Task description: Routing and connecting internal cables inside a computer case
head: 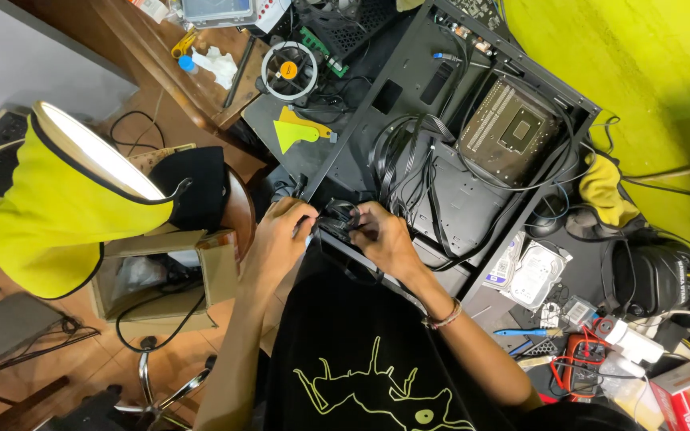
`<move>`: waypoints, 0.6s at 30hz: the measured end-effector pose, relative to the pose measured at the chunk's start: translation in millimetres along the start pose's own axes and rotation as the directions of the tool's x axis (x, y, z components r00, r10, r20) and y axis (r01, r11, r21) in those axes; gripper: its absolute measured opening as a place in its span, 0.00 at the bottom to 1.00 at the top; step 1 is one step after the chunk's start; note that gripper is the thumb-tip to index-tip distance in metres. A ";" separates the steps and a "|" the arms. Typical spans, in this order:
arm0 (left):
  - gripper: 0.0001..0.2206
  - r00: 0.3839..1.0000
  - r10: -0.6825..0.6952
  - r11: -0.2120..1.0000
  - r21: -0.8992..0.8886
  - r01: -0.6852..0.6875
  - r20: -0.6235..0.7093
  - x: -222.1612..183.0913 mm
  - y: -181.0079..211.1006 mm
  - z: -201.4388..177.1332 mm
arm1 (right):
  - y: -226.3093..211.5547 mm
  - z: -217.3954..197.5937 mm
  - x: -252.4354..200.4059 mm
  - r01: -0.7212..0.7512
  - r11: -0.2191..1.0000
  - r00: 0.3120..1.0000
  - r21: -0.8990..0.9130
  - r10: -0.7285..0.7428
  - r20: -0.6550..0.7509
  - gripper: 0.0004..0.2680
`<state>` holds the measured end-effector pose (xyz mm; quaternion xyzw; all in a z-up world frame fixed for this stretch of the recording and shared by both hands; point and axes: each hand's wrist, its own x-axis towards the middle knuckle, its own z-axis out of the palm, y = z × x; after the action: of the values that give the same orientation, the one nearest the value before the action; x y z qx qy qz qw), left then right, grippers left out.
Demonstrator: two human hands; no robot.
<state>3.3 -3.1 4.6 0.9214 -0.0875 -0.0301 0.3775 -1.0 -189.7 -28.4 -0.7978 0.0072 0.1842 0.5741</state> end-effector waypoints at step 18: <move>0.12 0.991 0.127 0.989 -0.078 -0.129 -0.035 0.5 -3.0 -0.3 | -21.2 3.7 16.9 0.068 0.994 0.995 -0.086 -0.061 0.079 0.04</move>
<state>4.2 -0.9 2.8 0.8983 -0.1395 0.0043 0.4166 18.4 -175.7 -15.1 -0.8147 -0.0486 0.1957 0.5437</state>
